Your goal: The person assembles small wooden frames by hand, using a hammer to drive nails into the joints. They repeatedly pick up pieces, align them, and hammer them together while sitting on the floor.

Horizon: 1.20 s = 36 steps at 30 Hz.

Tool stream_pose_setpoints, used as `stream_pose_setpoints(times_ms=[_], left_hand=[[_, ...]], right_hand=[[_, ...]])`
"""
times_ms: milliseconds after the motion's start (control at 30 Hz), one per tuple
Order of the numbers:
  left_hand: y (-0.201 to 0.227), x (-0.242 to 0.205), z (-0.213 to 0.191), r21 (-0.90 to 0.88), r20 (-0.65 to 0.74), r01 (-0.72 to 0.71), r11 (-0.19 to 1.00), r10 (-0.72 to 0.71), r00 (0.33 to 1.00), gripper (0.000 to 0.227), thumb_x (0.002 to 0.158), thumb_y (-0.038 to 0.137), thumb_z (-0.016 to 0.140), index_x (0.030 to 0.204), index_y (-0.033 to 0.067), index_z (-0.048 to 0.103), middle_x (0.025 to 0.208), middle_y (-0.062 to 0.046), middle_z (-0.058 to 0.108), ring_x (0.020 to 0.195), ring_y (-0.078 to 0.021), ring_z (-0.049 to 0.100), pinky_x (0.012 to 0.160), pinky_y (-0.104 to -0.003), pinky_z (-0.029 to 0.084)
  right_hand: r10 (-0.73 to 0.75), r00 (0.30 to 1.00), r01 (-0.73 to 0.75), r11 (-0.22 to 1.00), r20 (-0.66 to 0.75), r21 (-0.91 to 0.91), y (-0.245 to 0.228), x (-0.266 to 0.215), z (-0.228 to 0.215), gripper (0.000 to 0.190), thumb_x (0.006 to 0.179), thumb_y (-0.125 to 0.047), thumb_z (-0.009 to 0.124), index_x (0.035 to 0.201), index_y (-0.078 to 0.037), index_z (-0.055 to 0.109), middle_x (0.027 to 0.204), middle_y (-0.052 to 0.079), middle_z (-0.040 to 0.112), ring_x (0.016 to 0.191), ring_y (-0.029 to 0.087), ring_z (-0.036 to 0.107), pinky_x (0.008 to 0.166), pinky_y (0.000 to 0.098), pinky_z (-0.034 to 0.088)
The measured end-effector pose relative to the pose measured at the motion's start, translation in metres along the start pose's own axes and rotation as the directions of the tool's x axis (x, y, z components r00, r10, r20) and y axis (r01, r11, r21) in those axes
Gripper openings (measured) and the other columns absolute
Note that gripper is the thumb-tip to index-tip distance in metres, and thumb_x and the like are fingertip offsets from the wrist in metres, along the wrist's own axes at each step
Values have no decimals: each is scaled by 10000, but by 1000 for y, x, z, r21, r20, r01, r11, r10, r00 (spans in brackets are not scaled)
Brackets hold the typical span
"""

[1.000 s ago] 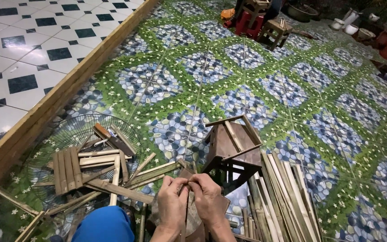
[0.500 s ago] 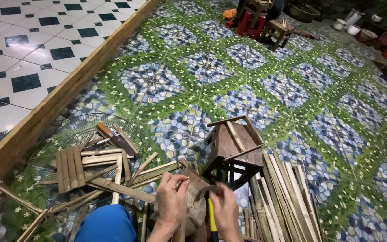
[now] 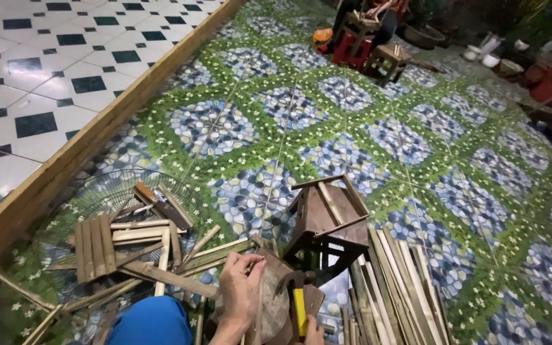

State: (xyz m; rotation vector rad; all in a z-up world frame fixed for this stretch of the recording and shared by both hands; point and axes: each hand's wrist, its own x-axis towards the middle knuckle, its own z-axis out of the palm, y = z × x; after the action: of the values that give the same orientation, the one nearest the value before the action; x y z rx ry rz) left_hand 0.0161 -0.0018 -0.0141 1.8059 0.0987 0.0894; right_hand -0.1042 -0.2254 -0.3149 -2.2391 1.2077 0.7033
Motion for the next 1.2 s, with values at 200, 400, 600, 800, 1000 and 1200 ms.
stream_pose_setpoints(times_ms=[200, 400, 600, 800, 1000, 1200], left_hand=[[-2, 3, 2, -45, 2, 51, 998, -51, 999, 75, 808, 149, 798, 845, 109, 850, 863, -7, 675, 821, -168, 702, 791, -291, 557], [-6, 2, 9, -54, -18, -9, 999, 8, 1000, 54, 799, 138, 805, 822, 99, 834, 850, -14, 641, 780, -177, 696, 755, -298, 563], [-3, 0, 7, -82, -10, -23, 996, 22, 1000, 87, 824, 65, 779, 886, 96, 833, 861, -12, 645, 804, -180, 695, 754, -300, 545], [-4, -2, 9, -89, 3, -65, 994, 66, 998, 83, 850, 69, 785, 921, 81, 826, 853, -19, 601, 768, -177, 651, 702, -289, 514], [-13, -3, 20, -62, -18, -125, 990, 124, 992, 43, 849, 98, 760, 808, 89, 768, 801, -36, 548, 680, -196, 592, 613, -327, 447], [1, -8, 8, -98, -43, -269, 958, 266, 963, 294, 924, 312, 607, 839, 81, 768, 804, -40, 561, 676, -200, 626, 582, -341, 473]], right_hand=[[-27, 976, 51, 993, -216, 109, 8, -3, -50, 496, 804, -298, 698, 1284, -372, 596, 1113, -31, 780, 1069, 204, 742, 985, 342, 534], [-285, 860, 442, 831, -424, 338, -32, -130, -152, 259, 801, -431, 700, 893, -190, 712, 586, 119, 629, 529, 277, 574, 543, 373, 458], [-426, 875, 477, 840, -232, 257, -90, -273, -251, 290, 894, -369, 689, 1145, -250, 772, 593, 26, 634, 557, 146, 595, 583, 293, 455], [-407, 908, 417, 852, -99, 316, -105, -300, -267, 232, 969, -263, 685, 1170, -152, 717, 665, 77, 624, 589, 184, 593, 585, 299, 479], [-339, 925, 369, 909, -170, 193, -123, -339, -289, 243, 947, -334, 662, 1142, -203, 726, 686, 56, 665, 604, 168, 606, 607, 276, 458], [-333, 938, 345, 925, -101, 160, -120, -322, -281, 222, 979, -321, 663, 1168, -205, 675, 754, 75, 655, 614, 184, 597, 596, 292, 451]])
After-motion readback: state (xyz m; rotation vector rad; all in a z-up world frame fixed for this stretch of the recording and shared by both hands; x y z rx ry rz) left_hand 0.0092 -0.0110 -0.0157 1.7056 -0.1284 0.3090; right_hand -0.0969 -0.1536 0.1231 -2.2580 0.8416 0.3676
